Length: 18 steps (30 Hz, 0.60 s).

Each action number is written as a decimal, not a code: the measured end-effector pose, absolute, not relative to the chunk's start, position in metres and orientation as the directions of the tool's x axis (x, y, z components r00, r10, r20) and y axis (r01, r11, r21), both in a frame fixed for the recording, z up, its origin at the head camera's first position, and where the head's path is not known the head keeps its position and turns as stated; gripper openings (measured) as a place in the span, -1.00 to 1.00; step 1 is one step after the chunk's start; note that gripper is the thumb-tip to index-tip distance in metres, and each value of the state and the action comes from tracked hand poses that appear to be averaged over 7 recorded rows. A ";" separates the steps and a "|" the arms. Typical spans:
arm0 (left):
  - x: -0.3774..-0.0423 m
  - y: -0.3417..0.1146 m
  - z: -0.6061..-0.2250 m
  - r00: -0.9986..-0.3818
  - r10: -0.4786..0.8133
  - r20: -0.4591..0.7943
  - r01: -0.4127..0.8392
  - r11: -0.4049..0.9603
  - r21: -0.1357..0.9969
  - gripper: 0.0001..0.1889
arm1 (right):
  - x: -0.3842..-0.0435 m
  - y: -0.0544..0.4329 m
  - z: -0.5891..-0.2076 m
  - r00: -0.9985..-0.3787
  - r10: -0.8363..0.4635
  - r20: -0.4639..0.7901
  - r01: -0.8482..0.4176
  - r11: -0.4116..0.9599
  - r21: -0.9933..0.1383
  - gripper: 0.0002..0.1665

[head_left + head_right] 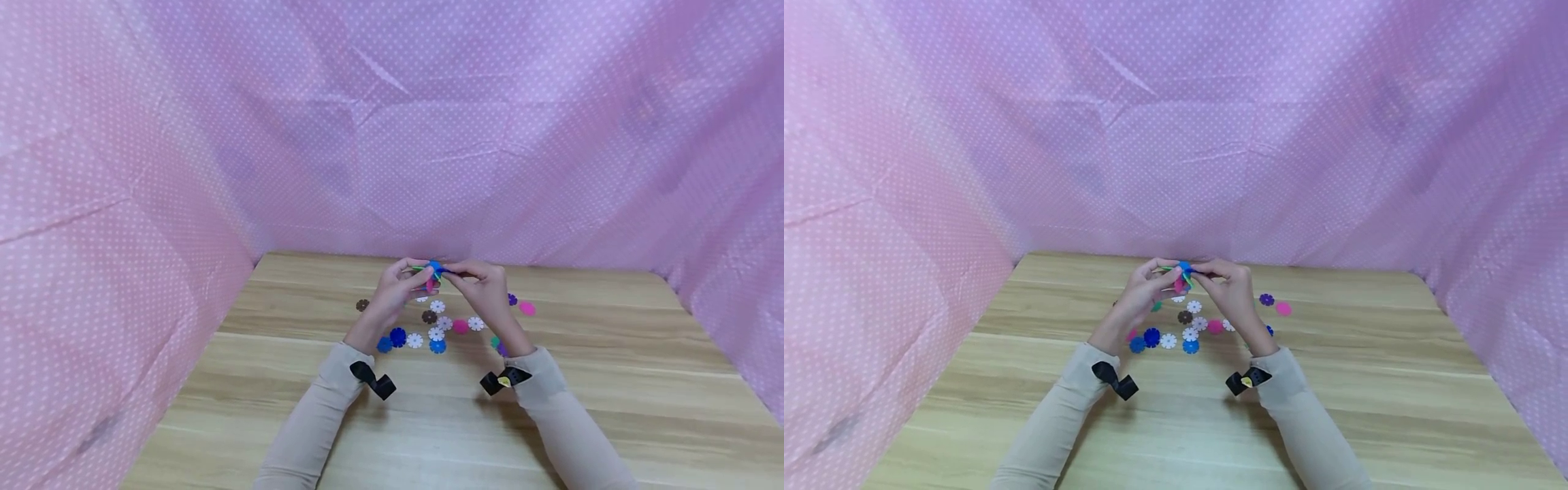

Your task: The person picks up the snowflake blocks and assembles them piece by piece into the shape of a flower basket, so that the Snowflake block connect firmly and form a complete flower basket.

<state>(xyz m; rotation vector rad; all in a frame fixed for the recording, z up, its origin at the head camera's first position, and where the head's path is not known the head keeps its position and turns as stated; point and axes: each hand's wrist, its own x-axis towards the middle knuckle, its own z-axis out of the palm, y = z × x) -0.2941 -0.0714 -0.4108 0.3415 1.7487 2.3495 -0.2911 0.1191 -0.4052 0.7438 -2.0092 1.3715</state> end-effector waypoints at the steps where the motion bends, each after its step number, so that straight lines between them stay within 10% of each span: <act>1: -0.293 -0.070 -0.410 -0.955 0.287 0.076 -0.009 -0.286 0.958 -0.73 | -0.291 0.120 -0.404 -0.672 -0.125 0.730 -0.725 0.312 -0.614 -0.88; 18: -0.288 -0.067 -0.406 -0.962 0.268 0.051 -0.027 -0.278 0.960 -0.52 | -0.287 0.123 -0.402 -0.789 -0.165 0.591 -0.611 0.306 -0.730 -0.84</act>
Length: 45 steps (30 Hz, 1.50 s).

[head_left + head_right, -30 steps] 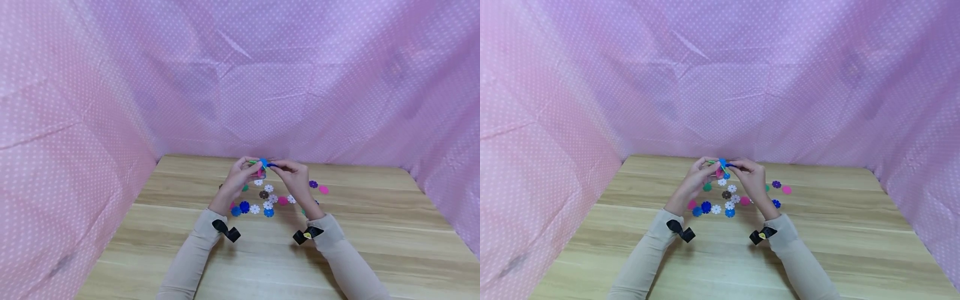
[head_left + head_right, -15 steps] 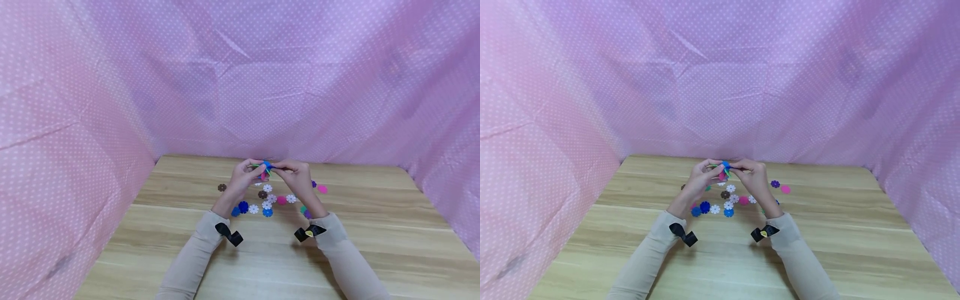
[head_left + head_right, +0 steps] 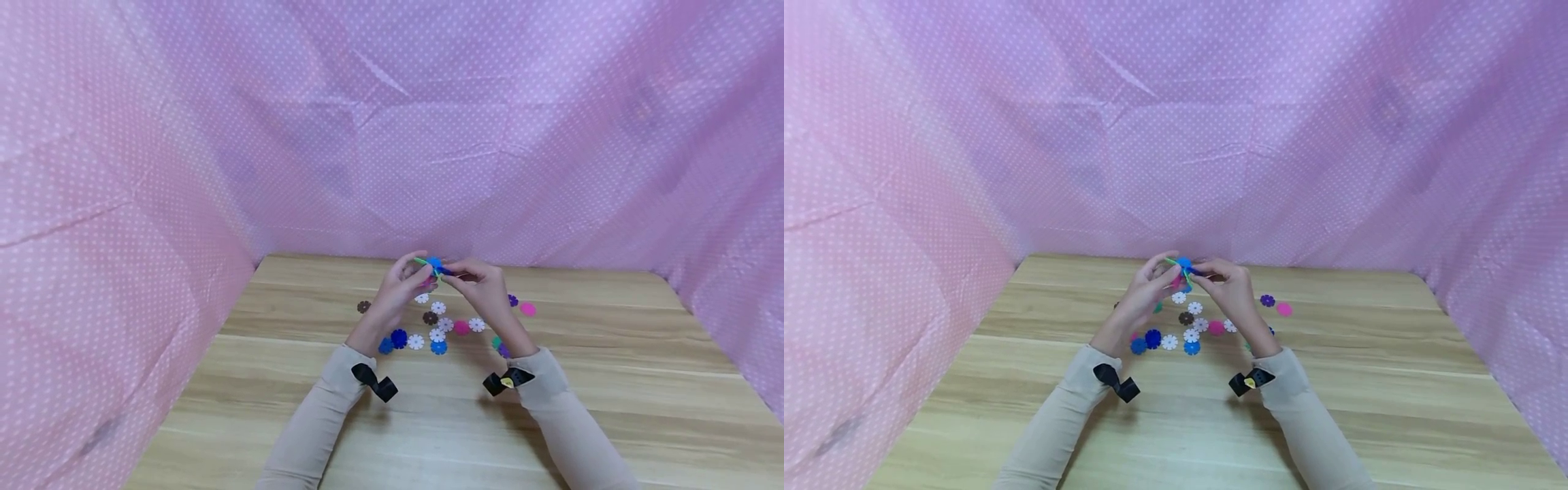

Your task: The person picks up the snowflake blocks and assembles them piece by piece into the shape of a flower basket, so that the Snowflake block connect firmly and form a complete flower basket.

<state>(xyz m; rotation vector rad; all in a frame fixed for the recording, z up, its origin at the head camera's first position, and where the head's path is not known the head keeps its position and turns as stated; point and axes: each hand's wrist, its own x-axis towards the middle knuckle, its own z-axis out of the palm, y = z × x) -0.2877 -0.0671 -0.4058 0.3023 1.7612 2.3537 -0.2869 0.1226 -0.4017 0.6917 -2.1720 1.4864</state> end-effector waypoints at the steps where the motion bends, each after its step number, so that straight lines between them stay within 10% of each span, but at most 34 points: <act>1: -0.288 -0.067 -0.406 -0.966 0.256 0.043 -0.032 -0.280 0.959 -0.53 | -0.286 0.124 -0.401 -0.796 -0.178 0.579 -0.604 0.305 -0.736 -0.83; 10: -0.287 -0.072 -0.408 -0.969 0.245 0.002 -0.077 -0.311 0.947 -0.56 | -0.277 0.130 -0.392 -0.854 -0.284 0.435 -0.513 0.331 -0.792 -0.77; 29: -0.288 -0.069 -0.406 -0.941 0.338 -0.024 -0.098 -0.203 0.974 -0.36 | -0.276 0.118 -0.403 -0.783 -0.255 0.568 -0.621 0.377 -0.687 -0.87; 37: -0.295 -0.079 -0.405 -0.950 0.312 -0.019 -0.096 -0.234 0.967 -0.32 | -0.281 0.129 -0.409 -0.804 -0.516 0.295 -0.555 0.474 -0.684 -0.86; 45: -0.298 -0.085 -0.404 -0.939 0.344 -0.001 -0.078 -0.208 0.975 -0.36 | -0.285 0.134 -0.440 -0.669 -0.743 0.017 -0.617 0.543 -0.570 -0.72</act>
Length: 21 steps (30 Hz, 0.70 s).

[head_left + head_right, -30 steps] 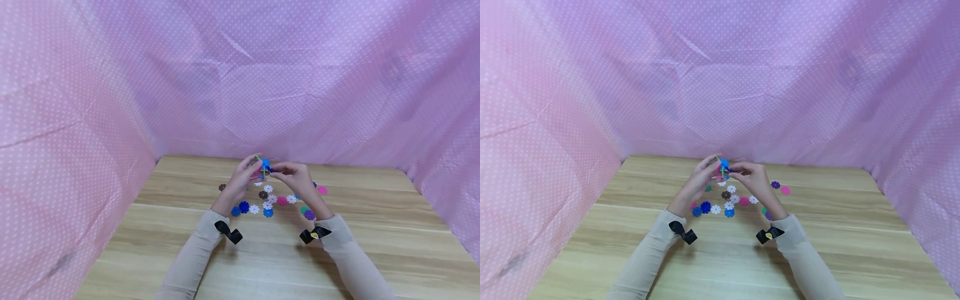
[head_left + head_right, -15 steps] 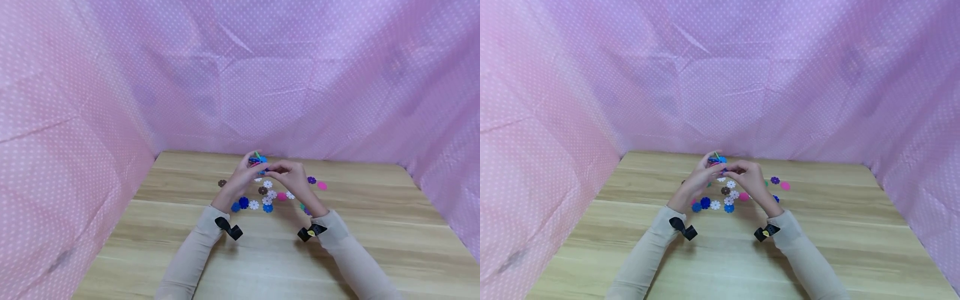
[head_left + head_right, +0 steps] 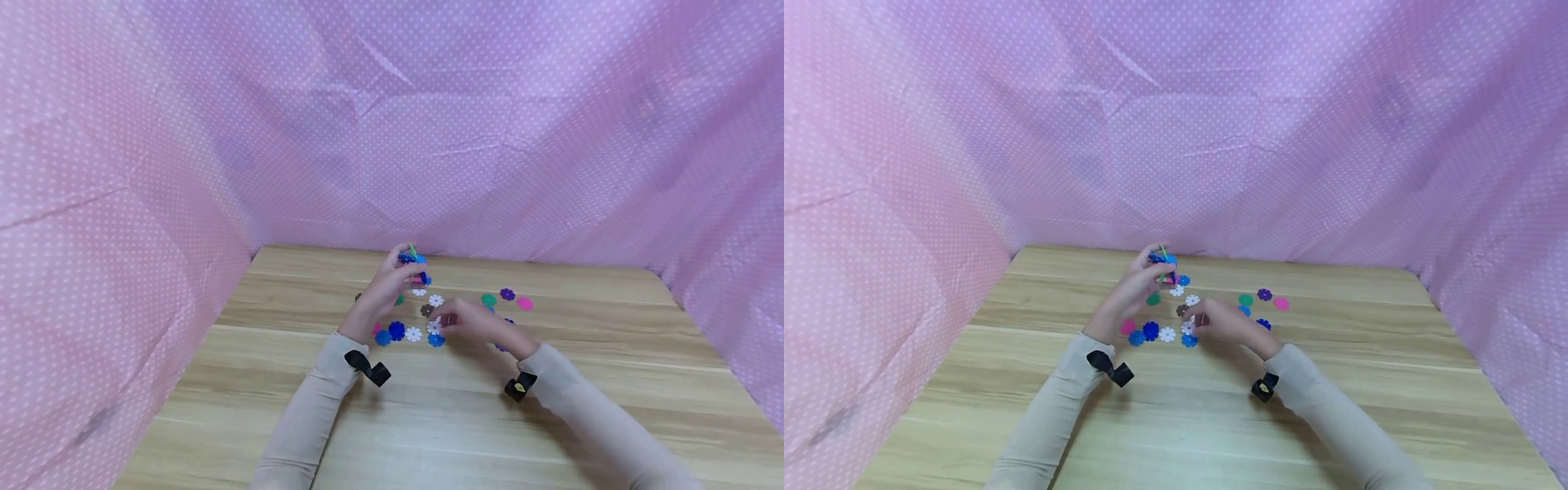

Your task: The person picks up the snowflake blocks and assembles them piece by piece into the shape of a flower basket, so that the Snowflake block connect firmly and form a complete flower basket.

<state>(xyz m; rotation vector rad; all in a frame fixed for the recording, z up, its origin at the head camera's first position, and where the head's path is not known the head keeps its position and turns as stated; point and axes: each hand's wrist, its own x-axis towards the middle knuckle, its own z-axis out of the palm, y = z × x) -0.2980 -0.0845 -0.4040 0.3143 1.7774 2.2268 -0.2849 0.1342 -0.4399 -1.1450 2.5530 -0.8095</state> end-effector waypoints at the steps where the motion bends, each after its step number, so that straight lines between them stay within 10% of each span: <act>1: -0.298 -0.085 -0.404 -0.936 0.353 -0.002 -0.077 -0.198 0.977 -0.37 | -0.285 0.133 -0.443 -0.677 -0.736 0.015 -0.621 0.560 -0.548 -0.72; 14: -0.299 -0.086 -0.406 -0.931 0.364 0.021 -0.063 -0.217 0.974 -0.35 | -0.291 0.132 -0.452 -0.741 -0.670 -0.050 -0.498 0.598 -0.627 -0.79; 21: -0.301 -0.087 -0.409 -0.941 0.340 -0.006 -0.082 -0.210 0.974 -0.41 | -0.292 0.131 -0.432 -0.833 -0.512 0.209 -0.488 0.503 -0.714 -0.93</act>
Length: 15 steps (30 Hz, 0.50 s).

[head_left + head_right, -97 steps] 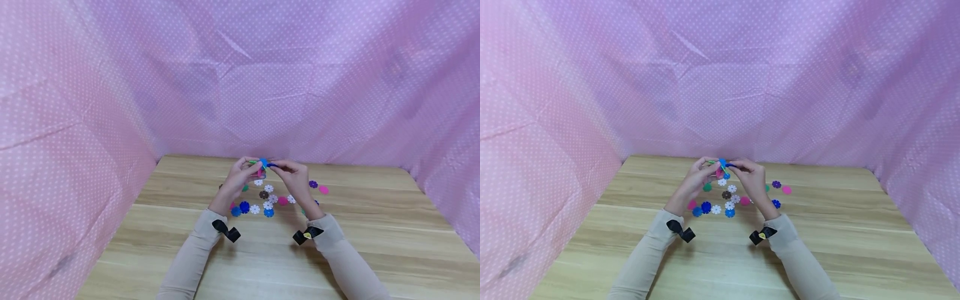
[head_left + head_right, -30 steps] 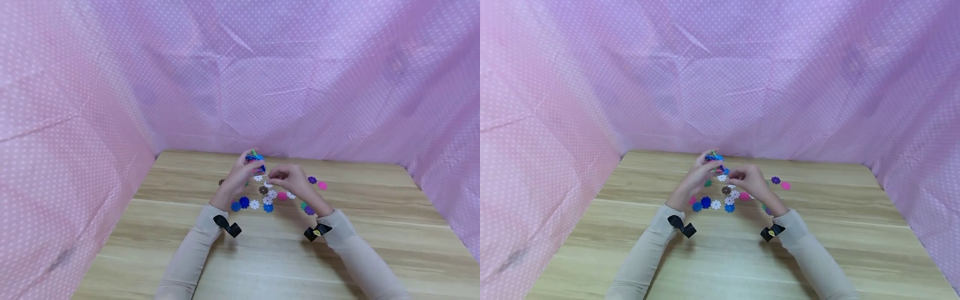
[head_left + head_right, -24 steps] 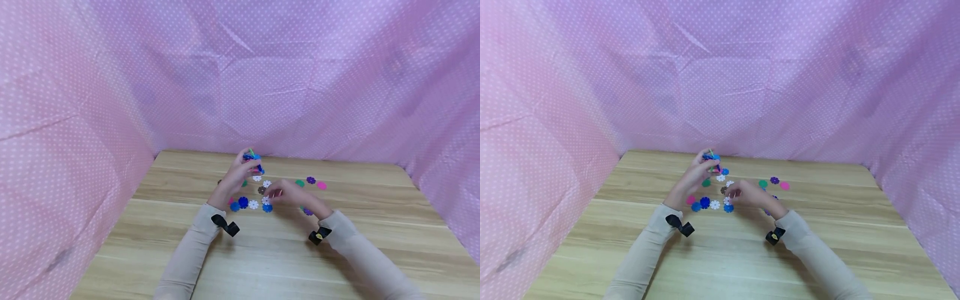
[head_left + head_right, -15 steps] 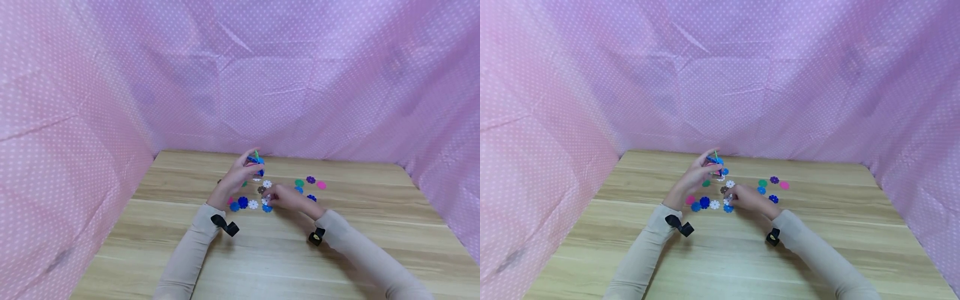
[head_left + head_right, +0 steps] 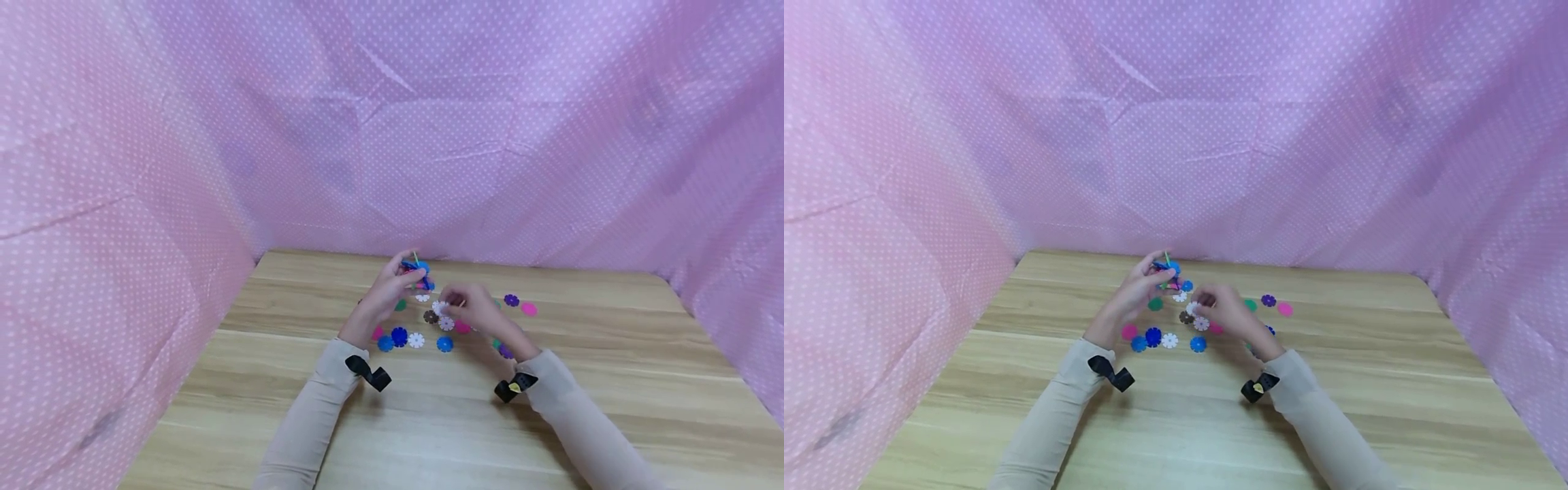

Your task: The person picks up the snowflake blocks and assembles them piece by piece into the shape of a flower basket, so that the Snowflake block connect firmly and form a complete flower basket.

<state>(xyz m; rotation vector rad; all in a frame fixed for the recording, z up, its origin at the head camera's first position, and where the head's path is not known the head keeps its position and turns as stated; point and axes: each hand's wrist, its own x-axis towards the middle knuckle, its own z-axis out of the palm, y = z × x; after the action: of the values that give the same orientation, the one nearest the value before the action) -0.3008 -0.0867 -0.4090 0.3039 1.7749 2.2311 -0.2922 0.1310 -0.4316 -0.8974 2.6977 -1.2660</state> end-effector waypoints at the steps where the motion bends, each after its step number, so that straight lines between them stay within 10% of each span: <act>1: -0.301 -0.087 -0.410 -0.940 0.340 -0.010 -0.086 -0.209 0.974 -0.41 | -0.292 0.130 -0.427 -0.846 -0.467 0.257 -0.490 0.490 -0.721 -0.92; 15: -0.301 -0.084 -0.416 -0.926 0.375 -0.045 -0.111 -0.156 0.982 -0.40 | -0.289 0.122 -0.418 -0.846 -0.217 0.488 -0.533 0.315 -0.785 -0.86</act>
<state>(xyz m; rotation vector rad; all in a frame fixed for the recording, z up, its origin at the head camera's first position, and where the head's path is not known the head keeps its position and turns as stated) -0.3011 -0.0842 -0.4156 0.2994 1.7966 2.1498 -0.2886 0.1217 -0.4184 -0.8176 2.7720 -1.8625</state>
